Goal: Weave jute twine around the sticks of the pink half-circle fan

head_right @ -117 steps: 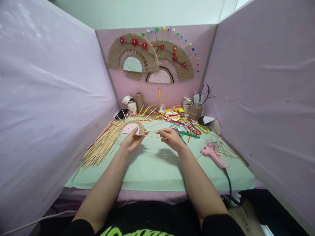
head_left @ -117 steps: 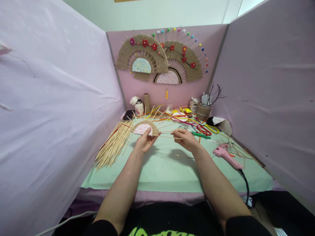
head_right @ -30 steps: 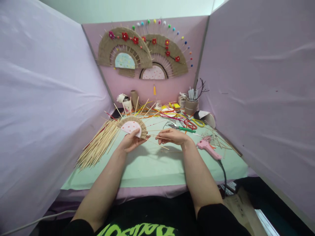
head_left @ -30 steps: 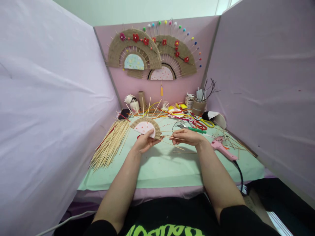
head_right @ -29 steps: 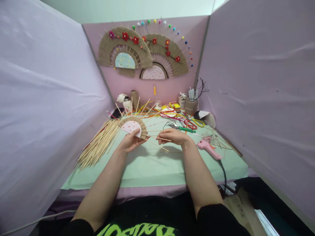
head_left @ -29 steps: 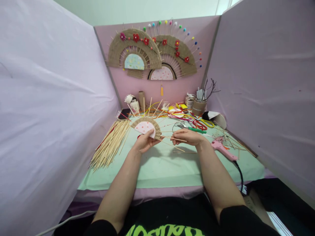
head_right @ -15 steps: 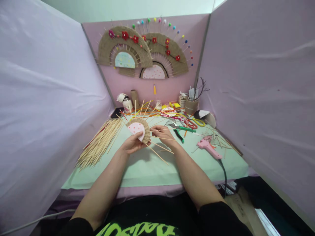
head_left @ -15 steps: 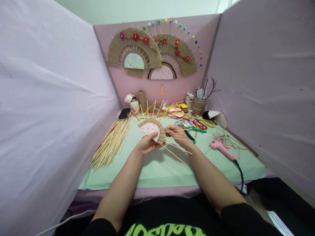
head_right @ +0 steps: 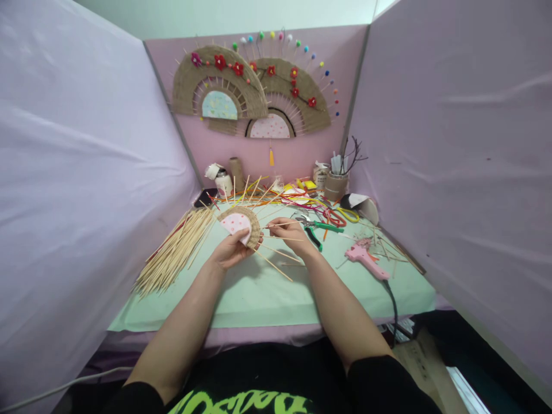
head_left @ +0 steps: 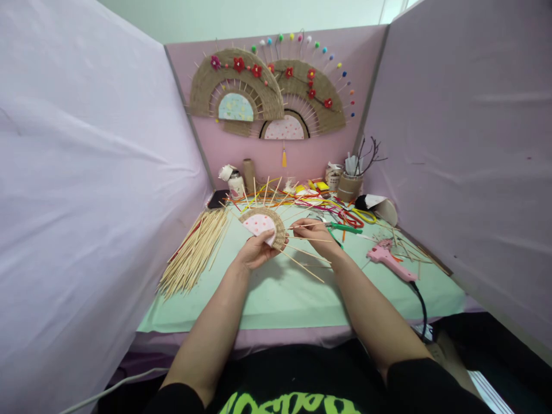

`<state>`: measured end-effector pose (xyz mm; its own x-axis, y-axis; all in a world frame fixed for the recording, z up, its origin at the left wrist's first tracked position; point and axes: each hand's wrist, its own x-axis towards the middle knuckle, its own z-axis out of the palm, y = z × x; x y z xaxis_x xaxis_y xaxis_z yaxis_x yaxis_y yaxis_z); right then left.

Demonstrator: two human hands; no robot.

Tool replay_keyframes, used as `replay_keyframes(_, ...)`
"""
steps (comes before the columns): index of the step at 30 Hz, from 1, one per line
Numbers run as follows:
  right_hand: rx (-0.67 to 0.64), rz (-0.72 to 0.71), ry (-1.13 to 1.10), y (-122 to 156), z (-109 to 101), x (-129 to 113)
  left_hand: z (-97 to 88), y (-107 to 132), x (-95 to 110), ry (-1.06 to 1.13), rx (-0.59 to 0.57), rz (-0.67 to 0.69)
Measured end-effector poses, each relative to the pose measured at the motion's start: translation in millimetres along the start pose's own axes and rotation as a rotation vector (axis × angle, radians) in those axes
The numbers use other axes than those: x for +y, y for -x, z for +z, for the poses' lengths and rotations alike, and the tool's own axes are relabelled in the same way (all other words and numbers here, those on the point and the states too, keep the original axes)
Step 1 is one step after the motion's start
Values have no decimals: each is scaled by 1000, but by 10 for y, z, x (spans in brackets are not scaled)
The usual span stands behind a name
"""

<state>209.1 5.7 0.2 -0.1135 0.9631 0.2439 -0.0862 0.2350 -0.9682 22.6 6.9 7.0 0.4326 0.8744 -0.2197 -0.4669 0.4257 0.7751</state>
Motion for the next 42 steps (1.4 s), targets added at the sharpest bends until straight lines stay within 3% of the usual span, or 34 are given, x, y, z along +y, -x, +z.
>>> replay_keyframes(6,-55,77,-124,-63,-138,74,-7,-24,32,50,70,70)
replay_keyframes(13,-15,102,-261,-58,-179,51,-7,0,74,142,2,64)
replay_keyframes(18,163,16,-300,-112,-225,68,-28,10,98,220,-16,103)
replay_keyframes(21,307,-68,-283,-141,-278,47,-19,-9,65,147,-5,153)
replay_keyframes(25,520,-269,-62,-120,-332,-1,16,-75,-21,9,124,357)
replay_keyframes(27,563,-354,133,-78,-297,-25,22,-112,-59,-46,190,451)
replay_keyframes(30,439,-350,318,-1,-131,-45,4,-158,-102,-131,269,549)
replay_keyframes(35,139,-98,169,60,204,-4,-28,-163,-170,-396,372,647)
replay_keyframes(38,130,18,7,43,274,38,-7,-109,-204,-600,379,686)
replay_keyframes(42,153,88,-183,5,270,79,33,-52,-238,-737,387,614)
